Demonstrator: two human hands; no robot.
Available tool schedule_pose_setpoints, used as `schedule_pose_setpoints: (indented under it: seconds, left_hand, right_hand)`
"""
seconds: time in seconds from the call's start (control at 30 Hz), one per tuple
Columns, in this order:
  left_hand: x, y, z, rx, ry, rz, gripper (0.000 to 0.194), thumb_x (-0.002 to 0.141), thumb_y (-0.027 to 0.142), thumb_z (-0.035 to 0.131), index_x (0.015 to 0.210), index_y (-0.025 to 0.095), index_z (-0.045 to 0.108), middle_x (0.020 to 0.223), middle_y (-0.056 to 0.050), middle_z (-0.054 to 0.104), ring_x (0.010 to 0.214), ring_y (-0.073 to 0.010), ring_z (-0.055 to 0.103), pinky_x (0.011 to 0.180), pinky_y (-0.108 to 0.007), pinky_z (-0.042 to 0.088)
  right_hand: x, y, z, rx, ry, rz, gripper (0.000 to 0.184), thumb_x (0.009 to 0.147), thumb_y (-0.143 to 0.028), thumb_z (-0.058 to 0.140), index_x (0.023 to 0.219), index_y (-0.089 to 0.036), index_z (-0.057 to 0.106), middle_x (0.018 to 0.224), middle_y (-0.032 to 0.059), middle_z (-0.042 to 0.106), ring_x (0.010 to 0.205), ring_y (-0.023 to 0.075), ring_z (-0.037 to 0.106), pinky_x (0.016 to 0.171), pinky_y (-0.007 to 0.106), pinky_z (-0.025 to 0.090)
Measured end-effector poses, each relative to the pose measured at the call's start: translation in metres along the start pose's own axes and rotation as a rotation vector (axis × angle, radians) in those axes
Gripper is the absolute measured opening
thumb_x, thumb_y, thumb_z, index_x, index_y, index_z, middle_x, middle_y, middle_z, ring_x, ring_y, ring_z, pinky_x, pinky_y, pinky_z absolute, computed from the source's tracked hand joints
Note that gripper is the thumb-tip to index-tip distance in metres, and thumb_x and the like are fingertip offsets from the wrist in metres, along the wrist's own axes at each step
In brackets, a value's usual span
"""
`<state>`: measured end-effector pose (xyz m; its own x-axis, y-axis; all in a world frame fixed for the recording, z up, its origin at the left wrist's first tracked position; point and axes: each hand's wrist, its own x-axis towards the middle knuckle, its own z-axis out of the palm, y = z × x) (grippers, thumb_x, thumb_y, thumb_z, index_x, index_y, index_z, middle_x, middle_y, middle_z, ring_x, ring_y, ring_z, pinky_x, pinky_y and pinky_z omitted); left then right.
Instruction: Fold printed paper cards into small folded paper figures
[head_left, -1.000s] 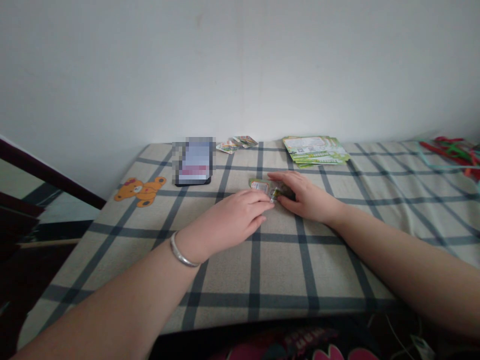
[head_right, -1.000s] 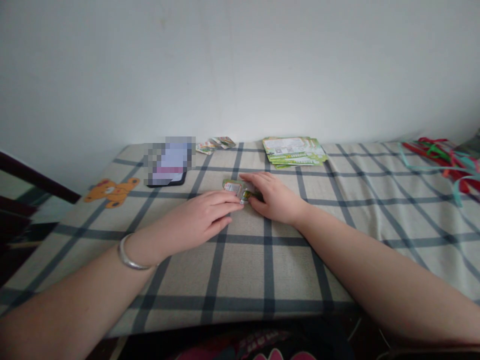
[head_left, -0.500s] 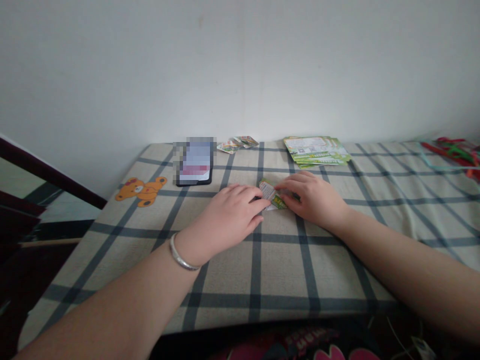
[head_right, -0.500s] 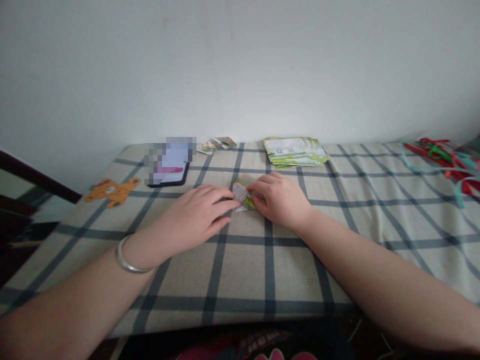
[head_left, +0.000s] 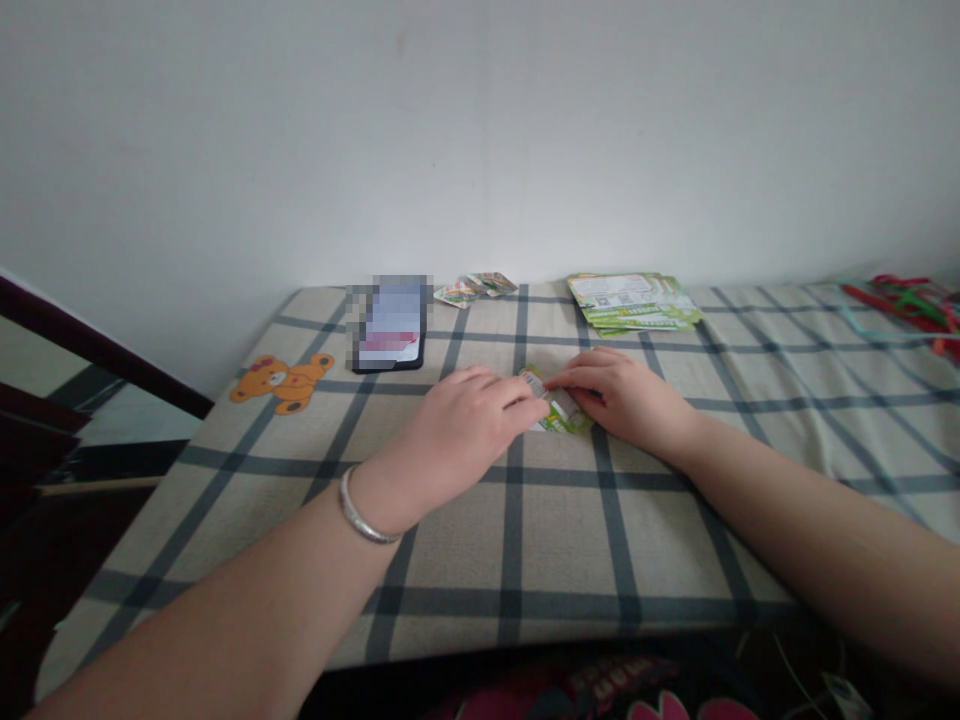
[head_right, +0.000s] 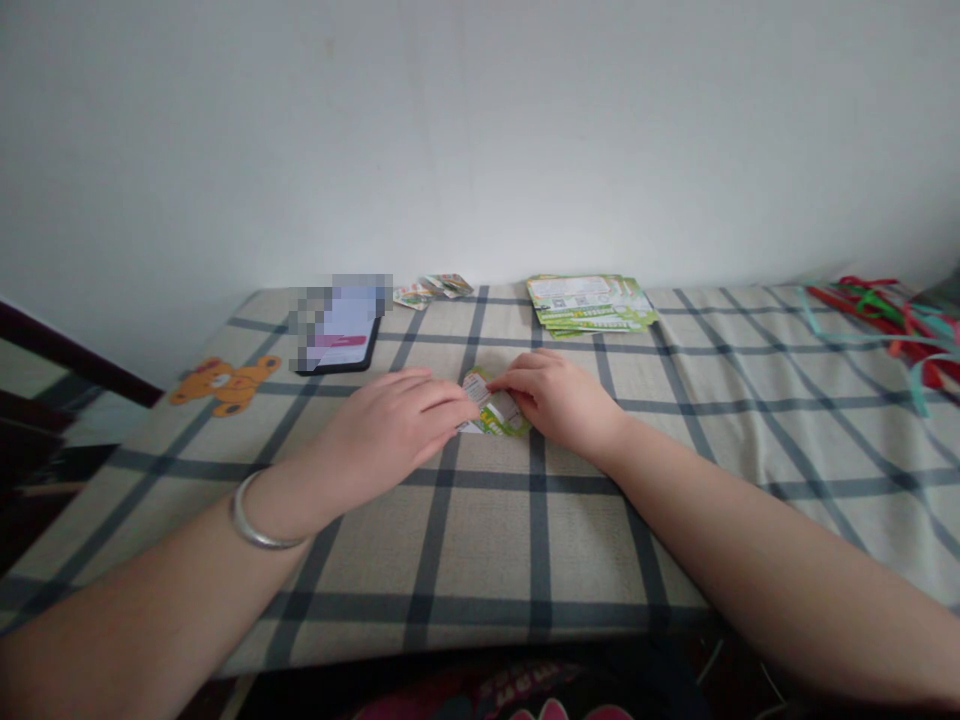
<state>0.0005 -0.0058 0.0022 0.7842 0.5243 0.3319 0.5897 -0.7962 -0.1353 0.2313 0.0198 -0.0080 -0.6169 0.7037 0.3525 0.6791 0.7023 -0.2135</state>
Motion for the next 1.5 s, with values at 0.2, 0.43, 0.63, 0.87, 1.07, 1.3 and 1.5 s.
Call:
schedule_pose_setpoints:
  seconds: [0.2,0.43,0.63,0.87,1.07,1.3,1.5]
  left_hand:
    - [-0.001,-0.003,-0.001,0.018,-0.027,-0.002,0.017,0.09,0.018,0.057,0.103,0.023,0.066,0.099,-0.002,0.064,0.092,-0.0204,0.058,0.09,-0.04,0.044]
    - [-0.004,-0.001,-0.004,-0.003,-0.074,-0.054,0.022,0.088,0.018,0.06,0.108,0.025,0.067,0.105,-0.003,0.064,0.097,-0.0218,0.058,0.084,-0.038,0.047]
    - [-0.002,0.002,-0.008,0.0,-0.116,-0.107,0.021,0.089,0.019,0.058,0.106,0.024,0.068,0.104,-0.004,0.062,0.095,-0.0227,0.059,0.079,-0.038,0.048]
    - [-0.003,0.003,-0.009,0.006,-0.107,-0.174,0.018,0.089,0.021,0.057,0.102,0.027,0.07,0.093,-0.004,0.061,0.09,-0.0218,0.058,0.076,-0.036,0.044]
    - [-0.003,0.0,-0.003,0.045,-0.064,-0.172,0.017,0.09,0.023,0.06,0.102,0.028,0.069,0.086,-0.002,0.062,0.086,-0.0206,0.057,0.076,-0.036,0.041]
    - [0.001,-0.009,0.008,-0.156,-0.02,-0.122,0.015,0.09,0.021,0.059,0.1,0.023,0.07,0.097,-0.001,0.069,0.094,-0.0189,0.06,0.084,-0.035,0.046]
    - [0.001,-0.009,0.005,-0.153,-0.007,-0.163,0.012,0.089,0.024,0.06,0.093,0.022,0.071,0.098,-0.002,0.068,0.094,-0.0204,0.06,0.083,-0.038,0.046]
  right_hand:
    - [0.0,0.001,-0.002,-0.046,-0.019,-0.045,0.024,0.09,-0.015,0.053,0.105,-0.02,0.072,0.097,0.0069,0.069,0.089,0.0202,0.06,0.081,0.034,0.048]
    - [-0.001,0.001,-0.01,-0.277,-0.018,-0.245,0.024,0.094,-0.025,0.05,0.106,-0.024,0.071,0.098,0.0058,0.068,0.085,0.0208,0.056,0.075,0.035,0.043]
    - [-0.001,-0.004,-0.014,-0.34,-0.079,-0.34,0.024,0.096,-0.026,0.047,0.105,-0.022,0.069,0.106,0.0043,0.068,0.097,0.0226,0.056,0.083,0.037,0.042]
    - [-0.001,-0.004,-0.012,-0.218,-0.086,-0.384,0.024,0.096,-0.03,0.049,0.105,-0.023,0.07,0.106,0.0056,0.069,0.1,0.0215,0.056,0.084,0.036,0.044]
    - [0.001,-0.009,-0.012,-0.15,-0.11,-0.388,0.021,0.094,-0.027,0.051,0.101,-0.022,0.07,0.105,0.0046,0.07,0.101,0.0208,0.058,0.085,0.036,0.045]
    - [0.0,-0.013,-0.008,-0.072,-0.101,-0.338,0.021,0.093,-0.031,0.052,0.094,-0.021,0.07,0.097,0.0053,0.071,0.092,0.0192,0.06,0.08,0.033,0.046]
    - [-0.003,-0.022,-0.007,-0.134,-0.095,-0.209,0.023,0.093,-0.03,0.05,0.085,-0.018,0.068,0.085,0.0054,0.068,0.08,0.0177,0.06,0.071,0.03,0.045]
